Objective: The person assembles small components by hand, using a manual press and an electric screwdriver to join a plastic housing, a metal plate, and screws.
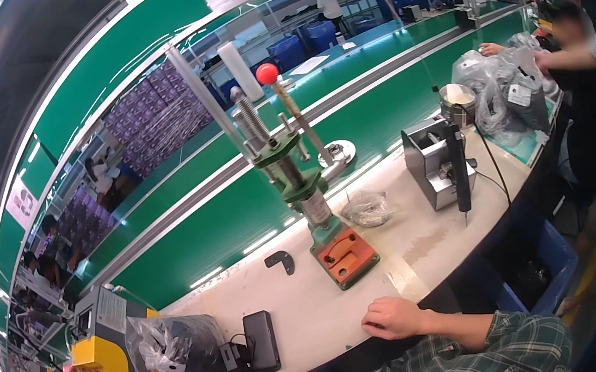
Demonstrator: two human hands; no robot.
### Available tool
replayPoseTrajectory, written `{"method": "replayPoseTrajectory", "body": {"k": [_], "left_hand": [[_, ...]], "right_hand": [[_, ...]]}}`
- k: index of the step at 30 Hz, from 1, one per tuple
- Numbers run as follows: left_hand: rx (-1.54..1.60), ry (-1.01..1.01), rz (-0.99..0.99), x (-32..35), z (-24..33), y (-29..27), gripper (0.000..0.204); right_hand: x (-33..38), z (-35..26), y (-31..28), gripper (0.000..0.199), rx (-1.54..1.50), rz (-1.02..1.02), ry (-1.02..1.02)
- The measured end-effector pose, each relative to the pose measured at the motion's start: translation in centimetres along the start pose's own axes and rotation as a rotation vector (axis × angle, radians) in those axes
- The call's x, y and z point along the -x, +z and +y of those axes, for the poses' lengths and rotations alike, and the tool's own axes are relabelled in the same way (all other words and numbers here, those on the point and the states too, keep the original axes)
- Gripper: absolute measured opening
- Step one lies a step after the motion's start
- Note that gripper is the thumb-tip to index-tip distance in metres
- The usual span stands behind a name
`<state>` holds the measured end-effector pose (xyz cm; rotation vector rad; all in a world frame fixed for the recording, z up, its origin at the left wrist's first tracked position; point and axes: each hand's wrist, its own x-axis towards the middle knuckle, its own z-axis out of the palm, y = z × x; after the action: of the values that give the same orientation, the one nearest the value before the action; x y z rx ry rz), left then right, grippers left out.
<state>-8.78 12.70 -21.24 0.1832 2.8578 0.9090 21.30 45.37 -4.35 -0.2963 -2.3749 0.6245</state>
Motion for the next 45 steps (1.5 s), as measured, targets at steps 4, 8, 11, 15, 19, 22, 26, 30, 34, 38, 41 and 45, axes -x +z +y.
{"method": "replayPoseTrajectory", "body": {"k": [4, 8, 11, 15, 19, 22, 26, 30, 34, 38, 41, 45], "left_hand": [[0.332, 0.216, 0.066, 4.1, 5.8, -4.1, 0.037], [0.658, 0.406, 0.137, 7.5, 11.7, -6.3, 0.031], [0.904, 0.515, 0.185, 10.9, 16.8, -6.1, 0.027], [1.144, 0.452, -0.153, 17.2, 28.6, -2.9, 0.021], [1.335, 0.475, -0.259, 16.9, 33.5, 1.7, 0.018], [1.337, 0.626, -0.419, 14.7, 35.2, 2.7, 0.022], [1.173, 0.757, -0.527, 10.4, 37.2, 0.2, 0.042], [0.403, 1.414, -0.213, 6.2, 40.2, 1.5, 0.048], [0.277, 1.499, -0.188, 3.5, 39.6, 4.3, 0.036], [0.165, 1.572, -0.034, 4.2, 38.4, 3.1, 0.031], [0.171, 1.584, -0.016, 4.3, 38.1, 2.9, 0.035], [0.247, 1.604, -0.099, 5.0, 37.8, 3.2, 0.038]], "right_hand": [[0.6, 0.3, -0.3, 0.011, -0.099, 0.025, -0.015], [0.9, 0.1, -2.1, 0.017, -0.549, -0.107, 0.347], [-0.7, -1.2, -2.3, 0.033, -0.722, -0.211, 0.377], [-1.4, -3.4, -2.3, 0.046, -0.950, -0.142, 0.461], [-2.5, -1.9, -3.3, 0.041, -1.146, 0.220, 0.564], [-3.4, 1.8, -4.6, 0.040, -1.107, 0.272, 0.540], [-6.4, 6.2, -7.8, 0.036, -0.598, 0.123, 0.446], [-11.0, 12.5, -7.7, 0.023, -0.486, 0.120, 0.360], [-13.8, 13.2, -6.5, 0.019, -0.002, 0.047, 0.251], [-12.1, 13.3, -6.5, 0.034, 0.074, -0.038, 0.107], [-9.9, 12.1, -5.4, 0.056, 0.232, -0.068, -0.002], [-10.4, 11.4, -6.2, 0.083, 0.423, -0.267, 0.025]]}}
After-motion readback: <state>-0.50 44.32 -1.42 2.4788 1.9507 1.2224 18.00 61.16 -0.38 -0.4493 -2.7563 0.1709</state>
